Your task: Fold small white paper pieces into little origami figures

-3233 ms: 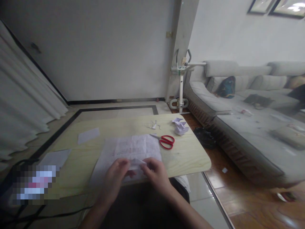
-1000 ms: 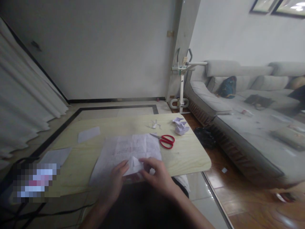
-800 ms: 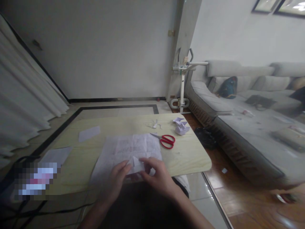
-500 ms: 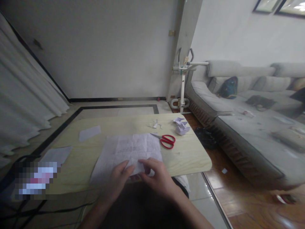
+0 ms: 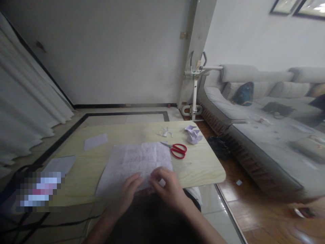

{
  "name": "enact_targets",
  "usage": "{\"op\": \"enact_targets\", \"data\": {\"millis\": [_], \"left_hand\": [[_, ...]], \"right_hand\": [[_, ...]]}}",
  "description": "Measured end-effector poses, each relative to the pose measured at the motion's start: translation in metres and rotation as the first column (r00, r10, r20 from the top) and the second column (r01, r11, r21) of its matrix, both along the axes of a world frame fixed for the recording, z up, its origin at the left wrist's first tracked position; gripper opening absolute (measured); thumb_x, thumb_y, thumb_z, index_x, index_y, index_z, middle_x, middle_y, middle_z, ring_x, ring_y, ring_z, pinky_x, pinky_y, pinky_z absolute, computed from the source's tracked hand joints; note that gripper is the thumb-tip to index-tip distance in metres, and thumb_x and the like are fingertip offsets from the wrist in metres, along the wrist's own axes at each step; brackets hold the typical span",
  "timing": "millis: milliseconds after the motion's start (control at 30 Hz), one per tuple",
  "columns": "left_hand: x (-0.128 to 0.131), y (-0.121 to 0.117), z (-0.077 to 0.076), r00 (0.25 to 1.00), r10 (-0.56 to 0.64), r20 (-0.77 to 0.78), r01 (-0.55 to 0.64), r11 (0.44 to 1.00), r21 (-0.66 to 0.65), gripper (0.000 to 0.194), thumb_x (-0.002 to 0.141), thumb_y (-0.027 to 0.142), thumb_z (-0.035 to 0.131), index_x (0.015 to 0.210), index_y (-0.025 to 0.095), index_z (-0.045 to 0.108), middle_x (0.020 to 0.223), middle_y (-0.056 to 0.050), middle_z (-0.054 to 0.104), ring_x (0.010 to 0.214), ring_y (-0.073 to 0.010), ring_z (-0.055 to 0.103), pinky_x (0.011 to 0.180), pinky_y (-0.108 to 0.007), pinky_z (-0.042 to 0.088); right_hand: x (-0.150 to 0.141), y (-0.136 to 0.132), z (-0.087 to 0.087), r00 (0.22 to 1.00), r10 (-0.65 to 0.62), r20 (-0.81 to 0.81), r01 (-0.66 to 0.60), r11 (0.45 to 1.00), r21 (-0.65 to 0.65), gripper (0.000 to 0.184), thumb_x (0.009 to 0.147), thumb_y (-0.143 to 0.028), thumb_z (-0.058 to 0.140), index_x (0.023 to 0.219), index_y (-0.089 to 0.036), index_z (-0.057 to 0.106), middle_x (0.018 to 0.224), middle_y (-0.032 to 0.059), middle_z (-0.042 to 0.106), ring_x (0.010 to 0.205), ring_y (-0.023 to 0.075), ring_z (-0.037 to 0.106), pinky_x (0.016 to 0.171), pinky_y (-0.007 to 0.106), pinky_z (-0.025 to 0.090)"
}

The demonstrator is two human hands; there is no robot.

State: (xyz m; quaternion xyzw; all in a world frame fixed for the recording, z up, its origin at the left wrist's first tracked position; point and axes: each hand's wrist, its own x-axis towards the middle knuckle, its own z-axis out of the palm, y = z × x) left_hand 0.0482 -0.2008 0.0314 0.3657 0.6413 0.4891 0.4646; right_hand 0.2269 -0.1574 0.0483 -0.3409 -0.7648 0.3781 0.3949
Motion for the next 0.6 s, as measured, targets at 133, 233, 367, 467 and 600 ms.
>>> {"op": "enact_targets", "data": {"millis": [133, 233, 367, 467, 600], "left_hand": [[0.001, 0.001, 0.002, 0.988, -0.156, 0.01, 0.155, 0.987, 0.05, 0.041, 0.071, 0.042, 0.071, 0.103, 0.017, 0.068, 0.103, -0.009, 0.072, 0.098, -0.0276, 0.066, 0.08, -0.032, 0.052], [0.003, 0.003, 0.007, 0.975, -0.222, -0.026, 0.223, 0.972, 0.079, 0.038, 0.075, 0.044, 0.068, 0.1, 0.015, 0.068, 0.094, -0.007, 0.072, 0.088, -0.0251, 0.067, 0.074, -0.03, 0.053], [0.006, 0.003, 0.011, 0.957, -0.288, -0.037, 0.291, 0.949, 0.124, 0.029, 0.082, 0.043, 0.06, 0.092, 0.017, 0.069, 0.083, -0.004, 0.072, 0.079, -0.0227, 0.067, 0.068, -0.027, 0.053], [0.005, 0.003, 0.012, 0.956, -0.285, -0.071, 0.292, 0.945, 0.15, 0.029, 0.086, 0.04, 0.056, 0.096, 0.018, 0.071, 0.093, -0.005, 0.073, 0.091, -0.0236, 0.066, 0.079, -0.028, 0.052], [0.004, 0.005, 0.01, 0.955, -0.285, -0.087, 0.295, 0.944, 0.149, 0.029, 0.087, 0.037, 0.054, 0.103, 0.02, 0.071, 0.107, -0.005, 0.072, 0.106, -0.0238, 0.062, 0.093, -0.029, 0.046]], "right_hand": [[0.0, 0.0, -0.005, 0.998, -0.061, 0.022, 0.063, 0.992, -0.109, 0.01, 0.085, -0.022, 0.059, 0.076, -0.018, 0.061, 0.072, 0.0014, 0.062, 0.069, 0.0155, 0.057, 0.065, 0.027, 0.046], [-0.003, 0.001, -0.007, 0.992, -0.122, -0.041, 0.112, 0.974, -0.197, 0.01, 0.082, -0.024, 0.062, 0.075, -0.018, 0.058, 0.07, -0.0001, 0.06, 0.066, 0.0147, 0.056, 0.063, 0.026, 0.045], [-0.008, 0.003, -0.005, 0.977, -0.165, -0.137, 0.11, 0.932, -0.344, 0.019, 0.078, -0.036, 0.066, 0.082, -0.018, 0.06, 0.069, -0.0011, 0.057, 0.065, 0.0148, 0.054, 0.059, 0.026, 0.044], [-0.01, 0.003, -0.003, 0.987, -0.124, -0.1, 0.069, 0.896, -0.438, 0.026, 0.079, -0.042, 0.064, 0.075, -0.017, 0.061, 0.066, -0.0008, 0.057, 0.062, 0.0145, 0.052, 0.057, 0.025, 0.043], [-0.011, 0.002, -0.005, 0.991, -0.116, -0.067, 0.07, 0.871, -0.487, 0.031, 0.079, -0.045, 0.063, 0.069, -0.017, 0.059, 0.061, -0.0015, 0.054, 0.057, 0.0134, 0.05, 0.052, 0.024, 0.039]]}}
